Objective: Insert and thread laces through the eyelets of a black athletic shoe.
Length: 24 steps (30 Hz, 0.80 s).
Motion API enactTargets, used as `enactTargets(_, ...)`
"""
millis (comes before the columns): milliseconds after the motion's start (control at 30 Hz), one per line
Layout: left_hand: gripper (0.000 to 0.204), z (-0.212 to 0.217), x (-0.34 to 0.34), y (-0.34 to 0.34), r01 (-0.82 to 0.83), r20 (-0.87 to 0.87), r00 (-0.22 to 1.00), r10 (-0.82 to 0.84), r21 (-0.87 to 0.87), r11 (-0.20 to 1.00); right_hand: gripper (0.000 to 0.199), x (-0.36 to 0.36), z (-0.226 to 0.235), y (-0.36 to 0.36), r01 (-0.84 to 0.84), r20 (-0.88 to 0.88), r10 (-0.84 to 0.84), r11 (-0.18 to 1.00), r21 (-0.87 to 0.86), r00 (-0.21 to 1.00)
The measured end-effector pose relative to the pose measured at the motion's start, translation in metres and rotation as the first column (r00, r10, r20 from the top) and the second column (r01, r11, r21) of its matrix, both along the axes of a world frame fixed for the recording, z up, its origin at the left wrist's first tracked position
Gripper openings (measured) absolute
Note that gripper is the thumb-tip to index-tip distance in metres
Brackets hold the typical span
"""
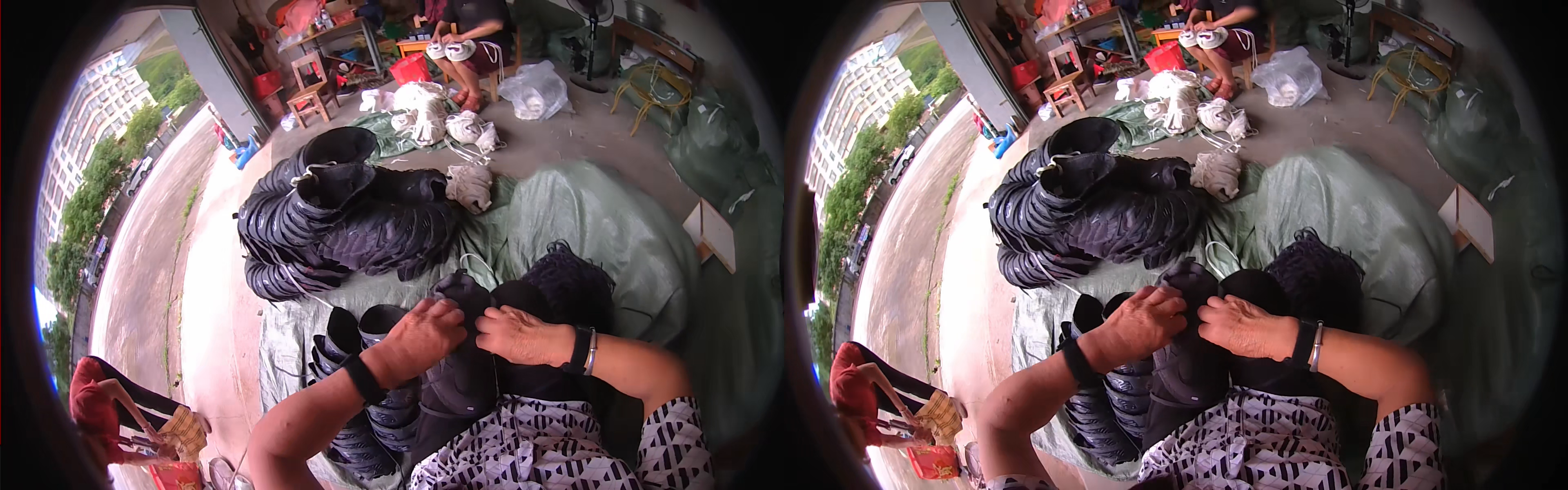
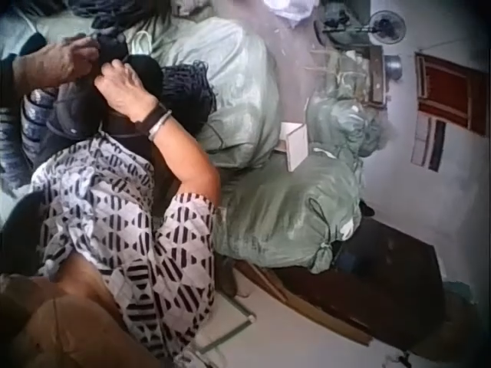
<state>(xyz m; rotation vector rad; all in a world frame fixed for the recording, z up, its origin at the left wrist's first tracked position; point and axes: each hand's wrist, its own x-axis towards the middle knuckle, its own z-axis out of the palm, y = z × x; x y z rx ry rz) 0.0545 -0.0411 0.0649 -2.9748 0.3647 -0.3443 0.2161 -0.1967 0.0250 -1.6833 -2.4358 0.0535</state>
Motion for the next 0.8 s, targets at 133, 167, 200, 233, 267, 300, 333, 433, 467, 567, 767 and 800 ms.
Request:
enactTargets(133, 0.022, -0.006, 0.017, -0.001, 0.068, -0.323, 0.946, -0.042, 0.071, 0.995, 0.01, 0.001, -0.003, 0.007, 0.004, -0.078, -0.014, 0.992, -0.129, 0.997)
enactTargets(167, 0.02, -0.01, 0.017, 0.0, 0.1, -0.331, 0.941, -0.075, 0.057, 0.993, 0.011, 0.002, -0.004, 0.007, 0.008, -0.074, -0.02, 0.988, -0.155, 0.997)
enactTargets(200, 0.02, -0.009, 0.018, 0.0, 0.085, -0.322, 0.945, -0.058, 0.07, 0.994, 0.012, 0.005, -0.005, 0.006, 0.021, -0.07, -0.034, 0.983, -0.183, 0.997)
enactTargets(233, 0.02, -0.009, 0.018, 0.001, 0.081, -0.342, 0.938, -0.058, 0.055, 0.995, 0.015, 0.008, -0.006, 0.008, 0.02, -0.087, -0.04, 0.975, -0.223, 0.995)
enactTargets(267, 0.021, -0.008, 0.019, 0.001, 0.076, -0.361, 0.931, -0.057, 0.038, 0.996, 0.015, 0.01, -0.006, 0.01, 0.005, -0.08, -0.023, 0.977, -0.213, 0.997)
enactTargets(300, 0.02, -0.005, 0.02, -0.004, 0.045, -0.39, 0.92, -0.028, 0.036, 0.998, 0.015, 0.009, -0.003, 0.009, 0.03, -0.072, -0.047, 0.973, -0.227, 0.996)
enactTargets(333, 0.02, -0.005, 0.021, -0.007, 0.03, -0.386, 0.922, -0.012, 0.04, 0.999, 0.015, 0.008, -0.002, 0.009, 0.054, -0.063, -0.071, 0.969, -0.242, 0.995)
enactTargets(433, 0.008, -0.022, 0.03, -0.012, -0.1, -0.528, 0.843, 0.099, 0.027, 0.995, 0.016, 0.012, -0.002, 0.017, 0.022, -0.164, -0.081, 0.942, -0.334, 0.983)
enactTargets(467, 0.008, -0.037, 0.031, -0.011, -0.108, -0.526, 0.844, 0.106, 0.028, 0.994, 0.017, 0.014, -0.001, 0.019, 0.009, -0.27, -0.14, 0.9, -0.436, 0.953)
enactTargets(567, 0.009, -0.059, 0.027, -0.014, -0.187, -0.332, 0.926, 0.181, 0.013, 0.982, 0.018, 0.002, -0.016, 0.018, 0.14, -0.213, -0.244, 0.9, -0.412, 0.946)
enactTargets(767, 0.016, -0.005, 0.044, -0.012, -0.427, -0.629, 0.737, 0.246, -0.151, 0.892, 0.015, -0.009, -0.01, 0.012, 0.299, -0.062, -0.348, 0.872, -0.388, 0.936)
enactTargets(800, 0.016, -0.008, 0.044, -0.006, -0.418, -0.627, 0.74, 0.242, -0.149, 0.896, 0.015, -0.01, -0.017, 0.009, 0.313, -0.188, -0.375, 0.904, -0.291, 0.908)
